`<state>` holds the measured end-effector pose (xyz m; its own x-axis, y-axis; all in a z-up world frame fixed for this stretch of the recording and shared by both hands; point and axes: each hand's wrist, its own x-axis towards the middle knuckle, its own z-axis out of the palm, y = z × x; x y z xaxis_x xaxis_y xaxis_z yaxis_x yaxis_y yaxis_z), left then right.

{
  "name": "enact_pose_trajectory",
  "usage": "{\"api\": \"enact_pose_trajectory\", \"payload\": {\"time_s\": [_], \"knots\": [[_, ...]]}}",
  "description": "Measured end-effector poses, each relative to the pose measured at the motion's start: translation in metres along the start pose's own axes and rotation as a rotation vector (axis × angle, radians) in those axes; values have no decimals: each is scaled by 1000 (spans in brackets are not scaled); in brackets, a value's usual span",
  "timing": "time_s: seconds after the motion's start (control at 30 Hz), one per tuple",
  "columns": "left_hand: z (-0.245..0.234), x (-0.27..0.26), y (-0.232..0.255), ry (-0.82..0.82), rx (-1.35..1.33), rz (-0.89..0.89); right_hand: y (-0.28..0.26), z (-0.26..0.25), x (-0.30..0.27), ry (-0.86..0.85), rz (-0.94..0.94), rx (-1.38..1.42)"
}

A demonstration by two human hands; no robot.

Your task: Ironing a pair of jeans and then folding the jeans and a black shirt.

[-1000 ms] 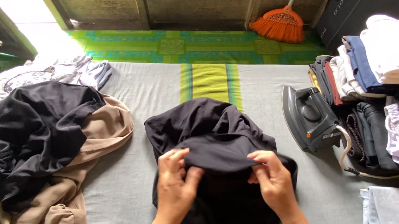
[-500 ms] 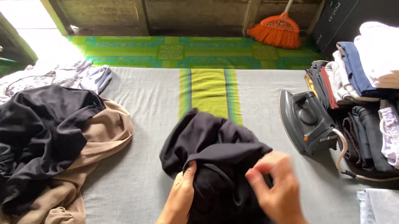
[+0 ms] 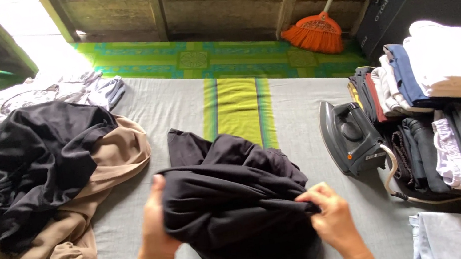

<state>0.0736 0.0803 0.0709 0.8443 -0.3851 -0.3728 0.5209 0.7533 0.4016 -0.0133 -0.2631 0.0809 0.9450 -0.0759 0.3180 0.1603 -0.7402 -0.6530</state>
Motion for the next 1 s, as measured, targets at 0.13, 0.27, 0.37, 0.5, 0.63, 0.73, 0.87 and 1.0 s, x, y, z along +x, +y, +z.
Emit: {"api": "enact_pose_trajectory", "payload": {"time_s": [0.13,0.27,0.37,0.5,0.63,0.73,0.87,1.0], "knots": [[-24,12,11,-98,-52,105,24,-15,-3,169,78,2],[-51,33,-11,140,207,210,38,-28,1,145,100,-31],[-75,51,-45,453,699,343,48,-48,21,158,141,-109],[-78,42,-88,572,1301,547,67,-68,74,401,-53,-287],[-89,46,-99,609,1529,685,140,-71,143,485,-157,-521],[-83,40,-96,602,1497,695,176,-72,165,297,-1,-530],[-84,41,-96,545,1447,766,170,-71,151,75,472,-618],[-88,44,-96,525,1444,784,161,-80,117,-45,605,-633]]}}
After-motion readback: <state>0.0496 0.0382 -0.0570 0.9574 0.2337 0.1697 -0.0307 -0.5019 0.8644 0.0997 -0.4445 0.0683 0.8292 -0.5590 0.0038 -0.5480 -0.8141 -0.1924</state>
